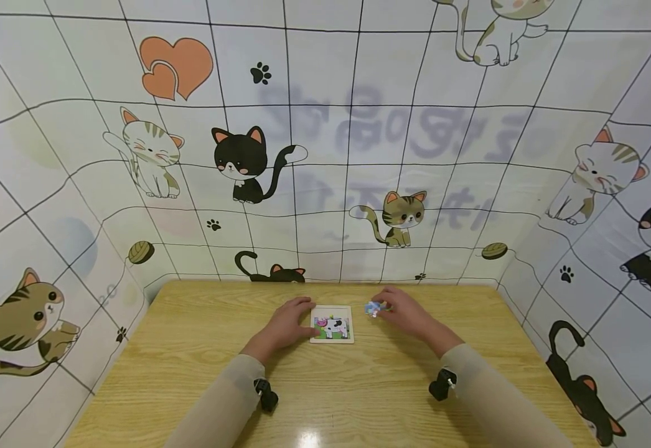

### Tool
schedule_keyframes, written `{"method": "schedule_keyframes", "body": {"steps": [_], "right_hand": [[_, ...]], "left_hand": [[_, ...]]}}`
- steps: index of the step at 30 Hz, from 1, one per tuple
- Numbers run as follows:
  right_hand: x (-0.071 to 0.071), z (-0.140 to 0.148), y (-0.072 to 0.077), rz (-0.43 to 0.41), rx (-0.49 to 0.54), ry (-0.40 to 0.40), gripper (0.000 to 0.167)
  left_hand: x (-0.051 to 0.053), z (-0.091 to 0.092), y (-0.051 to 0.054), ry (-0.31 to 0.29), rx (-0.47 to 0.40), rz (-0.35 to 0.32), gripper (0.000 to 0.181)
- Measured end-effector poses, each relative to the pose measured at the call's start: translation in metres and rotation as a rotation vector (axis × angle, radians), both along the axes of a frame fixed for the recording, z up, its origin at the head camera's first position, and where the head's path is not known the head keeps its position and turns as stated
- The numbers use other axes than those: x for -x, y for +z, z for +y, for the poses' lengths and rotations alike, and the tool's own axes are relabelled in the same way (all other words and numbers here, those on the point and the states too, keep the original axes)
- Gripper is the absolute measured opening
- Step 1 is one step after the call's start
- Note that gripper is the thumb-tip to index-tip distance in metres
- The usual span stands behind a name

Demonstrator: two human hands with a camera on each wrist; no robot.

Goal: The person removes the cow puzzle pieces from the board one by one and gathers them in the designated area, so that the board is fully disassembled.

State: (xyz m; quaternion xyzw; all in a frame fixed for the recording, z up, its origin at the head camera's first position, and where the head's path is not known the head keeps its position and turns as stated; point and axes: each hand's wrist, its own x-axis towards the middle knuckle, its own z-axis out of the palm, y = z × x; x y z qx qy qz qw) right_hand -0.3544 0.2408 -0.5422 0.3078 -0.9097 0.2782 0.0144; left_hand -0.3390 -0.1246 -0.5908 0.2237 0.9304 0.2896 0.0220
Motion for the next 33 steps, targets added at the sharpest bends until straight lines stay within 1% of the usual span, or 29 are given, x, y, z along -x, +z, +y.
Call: {"method": "schedule_keyframes", "body": {"steps": [4, 7, 9, 14, 17, 19, 26, 33], "right_hand": [[0.0, 0.007, 0.001, 0.013, -0.022, -0.009, 0.029], [-0.001, 0.012, 0.003, 0.003, -0.022, -0.021, 0.03], [-0.001, 0.015, 0.004, 0.002, -0.024, -0.027, 0.031], [-0.001, 0.024, 0.006, 0.006, -0.036, -0.042, 0.03], [-0.001, 0.028, 0.007, 0.0, -0.038, -0.057, 0.031], [-0.001, 0.031, 0.008, -0.02, -0.039, -0.075, 0.031], [0.0, 0.039, 0.008, -0.071, -0.055, -0.128, 0.031], [0.005, 0.049, 0.002, -0.048, -0.048, -0.121, 0.027]], "left_hand": [[0.0, 0.0, 0.002, 0.007, 0.009, -0.029, 0.079], [0.0, 0.0, 0.003, 0.01, 0.019, -0.045, 0.08], [0.0, 0.0, 0.003, 0.008, 0.015, -0.037, 0.08], [0.001, -0.001, -0.001, 0.007, -0.019, -0.026, 0.08], [0.0, -0.002, -0.002, 0.006, -0.026, -0.028, 0.081], [0.0, -0.002, 0.0, 0.003, -0.023, -0.019, 0.081], [-0.002, 0.0, 0.003, 0.004, -0.001, -0.022, 0.079], [-0.004, 0.0, 0.008, 0.008, 0.009, -0.043, 0.079]]}}
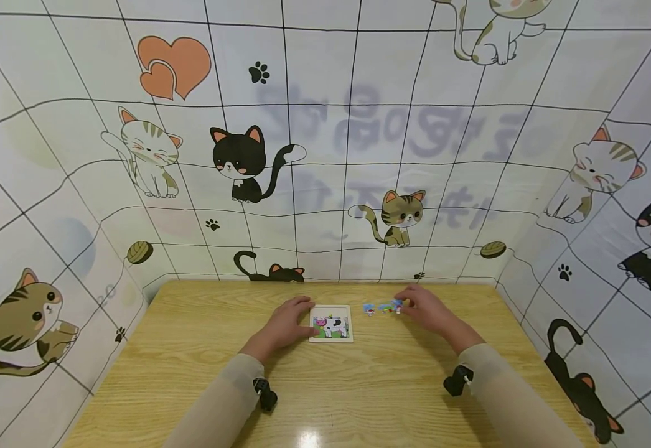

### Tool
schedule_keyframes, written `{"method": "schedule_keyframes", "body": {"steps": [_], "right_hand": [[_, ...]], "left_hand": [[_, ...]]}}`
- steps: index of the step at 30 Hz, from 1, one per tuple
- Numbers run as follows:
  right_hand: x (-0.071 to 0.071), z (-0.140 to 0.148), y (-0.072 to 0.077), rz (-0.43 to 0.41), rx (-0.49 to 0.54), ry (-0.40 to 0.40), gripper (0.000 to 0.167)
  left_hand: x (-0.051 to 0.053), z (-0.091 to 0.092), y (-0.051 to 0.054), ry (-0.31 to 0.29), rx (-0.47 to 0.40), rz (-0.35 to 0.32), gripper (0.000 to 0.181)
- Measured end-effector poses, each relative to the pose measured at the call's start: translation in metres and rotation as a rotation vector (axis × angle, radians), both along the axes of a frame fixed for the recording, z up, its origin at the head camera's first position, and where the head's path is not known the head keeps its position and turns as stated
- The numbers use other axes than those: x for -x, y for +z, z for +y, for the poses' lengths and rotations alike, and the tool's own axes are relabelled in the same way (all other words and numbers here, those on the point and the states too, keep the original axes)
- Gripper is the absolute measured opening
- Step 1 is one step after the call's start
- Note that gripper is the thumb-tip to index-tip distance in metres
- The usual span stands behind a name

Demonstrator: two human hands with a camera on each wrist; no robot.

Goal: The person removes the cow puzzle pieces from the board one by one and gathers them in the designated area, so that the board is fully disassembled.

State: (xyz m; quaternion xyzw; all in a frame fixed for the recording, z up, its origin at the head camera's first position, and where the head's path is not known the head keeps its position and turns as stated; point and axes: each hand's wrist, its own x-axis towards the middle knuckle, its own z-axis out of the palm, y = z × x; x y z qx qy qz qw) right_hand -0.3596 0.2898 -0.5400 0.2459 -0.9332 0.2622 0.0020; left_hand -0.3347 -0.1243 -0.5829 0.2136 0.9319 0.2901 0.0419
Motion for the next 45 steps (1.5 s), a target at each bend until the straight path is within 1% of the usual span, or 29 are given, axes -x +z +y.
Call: {"method": "schedule_keyframes", "body": {"steps": [3, 11, 14, 18, 19, 24, 25, 26, 31, 32, 35, 41, 45], "right_hand": [[0.002, 0.003, -0.001, 0.011, -0.009, 0.007, 0.027], [0.003, 0.007, -0.001, -0.005, -0.017, 0.025, 0.028], [0.005, 0.009, -0.003, -0.006, -0.025, 0.022, 0.027], [0.008, 0.011, -0.005, -0.036, -0.026, 0.005, 0.027], [0.009, 0.012, -0.006, -0.038, -0.027, 0.003, 0.026], [0.013, 0.015, -0.011, -0.037, -0.027, 0.016, 0.024], [0.014, 0.015, -0.011, -0.036, -0.025, 0.017, 0.023], [0.014, 0.016, -0.012, -0.032, -0.024, 0.019, 0.023], [0.014, 0.018, -0.015, -0.017, -0.014, 0.031, 0.021], [0.014, 0.019, -0.015, -0.018, -0.015, 0.032, 0.022], [0.014, 0.02, -0.017, -0.03, -0.016, 0.021, 0.021], [0.015, 0.023, -0.02, -0.031, -0.019, 0.011, 0.019], [0.016, 0.024, -0.02, -0.029, -0.015, 0.018, 0.017]], "left_hand": [[0.001, -0.001, -0.001, 0.0, 0.001, -0.001, 0.079], [0.002, -0.001, -0.003, 0.0, -0.005, 0.01, 0.079], [0.002, -0.002, -0.004, -0.002, -0.005, 0.008, 0.079], [0.001, -0.002, -0.003, -0.004, -0.01, 0.008, 0.079], [0.001, -0.002, -0.005, -0.009, -0.008, 0.021, 0.078], [0.002, -0.003, -0.009, -0.021, -0.026, 0.05, 0.079], [0.003, -0.004, -0.012, -0.026, -0.024, 0.061, 0.079], [0.003, -0.004, -0.011, -0.024, -0.033, 0.053, 0.079], [0.007, -0.005, -0.017, -0.016, -0.046, 0.042, 0.083], [0.008, -0.004, -0.017, -0.011, -0.053, 0.033, 0.083], [0.009, -0.004, -0.02, -0.006, -0.051, 0.025, 0.084], [0.006, -0.004, -0.013, -0.015, -0.035, 0.047, 0.082], [0.005, -0.003, -0.012, -0.008, -0.033, 0.028, 0.082]]}}
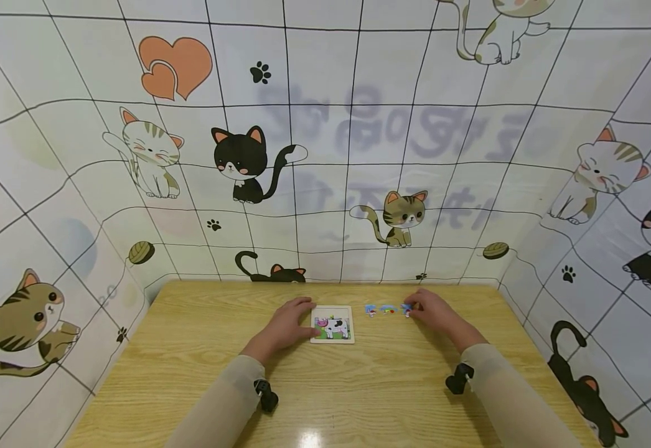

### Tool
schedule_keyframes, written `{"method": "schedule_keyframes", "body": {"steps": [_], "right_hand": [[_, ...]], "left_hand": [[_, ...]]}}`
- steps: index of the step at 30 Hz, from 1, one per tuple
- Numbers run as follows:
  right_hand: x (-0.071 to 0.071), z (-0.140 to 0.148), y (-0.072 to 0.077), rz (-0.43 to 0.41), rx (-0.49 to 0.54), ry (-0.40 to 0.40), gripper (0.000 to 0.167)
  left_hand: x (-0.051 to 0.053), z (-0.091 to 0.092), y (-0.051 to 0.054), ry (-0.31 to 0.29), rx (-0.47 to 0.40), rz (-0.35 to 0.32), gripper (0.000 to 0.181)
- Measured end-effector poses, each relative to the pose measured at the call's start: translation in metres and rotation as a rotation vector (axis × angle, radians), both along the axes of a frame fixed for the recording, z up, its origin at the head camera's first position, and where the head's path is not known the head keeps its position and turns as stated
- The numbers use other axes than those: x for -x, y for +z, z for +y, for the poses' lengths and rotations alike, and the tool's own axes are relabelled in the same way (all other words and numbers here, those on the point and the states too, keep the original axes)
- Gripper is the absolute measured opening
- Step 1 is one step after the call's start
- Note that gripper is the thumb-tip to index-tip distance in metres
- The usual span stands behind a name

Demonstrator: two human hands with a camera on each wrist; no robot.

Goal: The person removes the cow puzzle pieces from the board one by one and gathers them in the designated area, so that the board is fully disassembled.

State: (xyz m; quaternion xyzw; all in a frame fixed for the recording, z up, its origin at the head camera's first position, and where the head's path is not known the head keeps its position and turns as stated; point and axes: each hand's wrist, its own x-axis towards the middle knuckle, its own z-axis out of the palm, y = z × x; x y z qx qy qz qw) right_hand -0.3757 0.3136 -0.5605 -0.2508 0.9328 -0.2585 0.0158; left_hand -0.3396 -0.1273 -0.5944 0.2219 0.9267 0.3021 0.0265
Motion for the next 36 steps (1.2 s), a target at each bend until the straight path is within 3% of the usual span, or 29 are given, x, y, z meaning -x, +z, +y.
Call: {"method": "schedule_keyframes", "body": {"steps": [10, 22, 29, 36], "right_hand": [[-0.006, -0.003, 0.004, -0.045, -0.029, -0.045, 0.019], [-0.008, -0.002, 0.007, -0.086, -0.014, -0.062, 0.02], [-0.005, 0.0, 0.004, -0.096, -0.007, -0.08, 0.022], [-0.011, -0.008, 0.013, -0.097, 0.041, -0.073, 0.03]], "left_hand": [[-0.004, 0.002, 0.008, 0.011, 0.012, -0.028, 0.082], [0.002, 0.0, -0.006, 0.007, -0.029, -0.014, 0.084], [-0.002, 0.003, 0.006, 0.022, 0.013, -0.03, 0.081], [-0.003, 0.003, 0.008, 0.019, 0.017, -0.031, 0.08]]}}
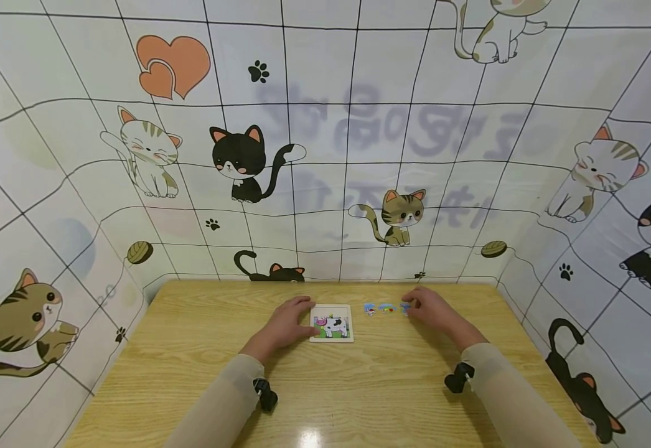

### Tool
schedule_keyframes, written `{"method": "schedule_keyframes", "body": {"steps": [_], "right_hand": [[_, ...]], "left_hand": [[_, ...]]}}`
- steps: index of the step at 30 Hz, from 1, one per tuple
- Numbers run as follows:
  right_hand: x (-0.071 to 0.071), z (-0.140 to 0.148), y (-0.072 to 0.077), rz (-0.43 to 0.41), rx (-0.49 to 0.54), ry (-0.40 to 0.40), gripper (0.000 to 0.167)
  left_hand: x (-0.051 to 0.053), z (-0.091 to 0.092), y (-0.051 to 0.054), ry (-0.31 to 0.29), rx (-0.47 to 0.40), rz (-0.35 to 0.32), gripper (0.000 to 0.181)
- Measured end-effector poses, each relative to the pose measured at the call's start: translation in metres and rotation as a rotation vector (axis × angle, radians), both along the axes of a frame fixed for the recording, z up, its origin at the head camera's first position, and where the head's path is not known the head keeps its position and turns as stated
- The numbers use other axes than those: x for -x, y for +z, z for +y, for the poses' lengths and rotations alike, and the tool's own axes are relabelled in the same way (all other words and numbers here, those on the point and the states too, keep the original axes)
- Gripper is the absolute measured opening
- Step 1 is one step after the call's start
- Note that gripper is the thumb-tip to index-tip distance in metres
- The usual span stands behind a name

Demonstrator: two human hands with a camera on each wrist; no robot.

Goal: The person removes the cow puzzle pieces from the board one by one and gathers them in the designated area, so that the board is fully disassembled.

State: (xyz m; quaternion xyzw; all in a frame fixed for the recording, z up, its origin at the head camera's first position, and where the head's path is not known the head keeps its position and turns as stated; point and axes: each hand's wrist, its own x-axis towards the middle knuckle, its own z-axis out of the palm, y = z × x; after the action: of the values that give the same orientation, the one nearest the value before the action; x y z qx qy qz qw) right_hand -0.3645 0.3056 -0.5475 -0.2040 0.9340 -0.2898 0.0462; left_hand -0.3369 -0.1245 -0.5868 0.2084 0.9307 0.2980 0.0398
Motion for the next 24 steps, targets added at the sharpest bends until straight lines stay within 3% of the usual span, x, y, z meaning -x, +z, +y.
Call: {"method": "schedule_keyframes", "body": {"steps": [12, 20, 24], "right_hand": [[-0.005, -0.022, 0.005, 0.024, 0.051, 0.035, 0.026], [-0.006, -0.052, 0.003, -0.005, 0.087, 0.106, 0.024], [-0.009, -0.071, 0.005, -0.013, 0.104, 0.131, 0.021]], "left_hand": [[0.002, -0.001, -0.002, -0.014, -0.008, 0.005, 0.081], [0.01, -0.004, -0.019, -0.019, -0.05, 0.033, 0.082], [0.008, -0.003, -0.016, -0.022, -0.046, 0.037, 0.083]]}}
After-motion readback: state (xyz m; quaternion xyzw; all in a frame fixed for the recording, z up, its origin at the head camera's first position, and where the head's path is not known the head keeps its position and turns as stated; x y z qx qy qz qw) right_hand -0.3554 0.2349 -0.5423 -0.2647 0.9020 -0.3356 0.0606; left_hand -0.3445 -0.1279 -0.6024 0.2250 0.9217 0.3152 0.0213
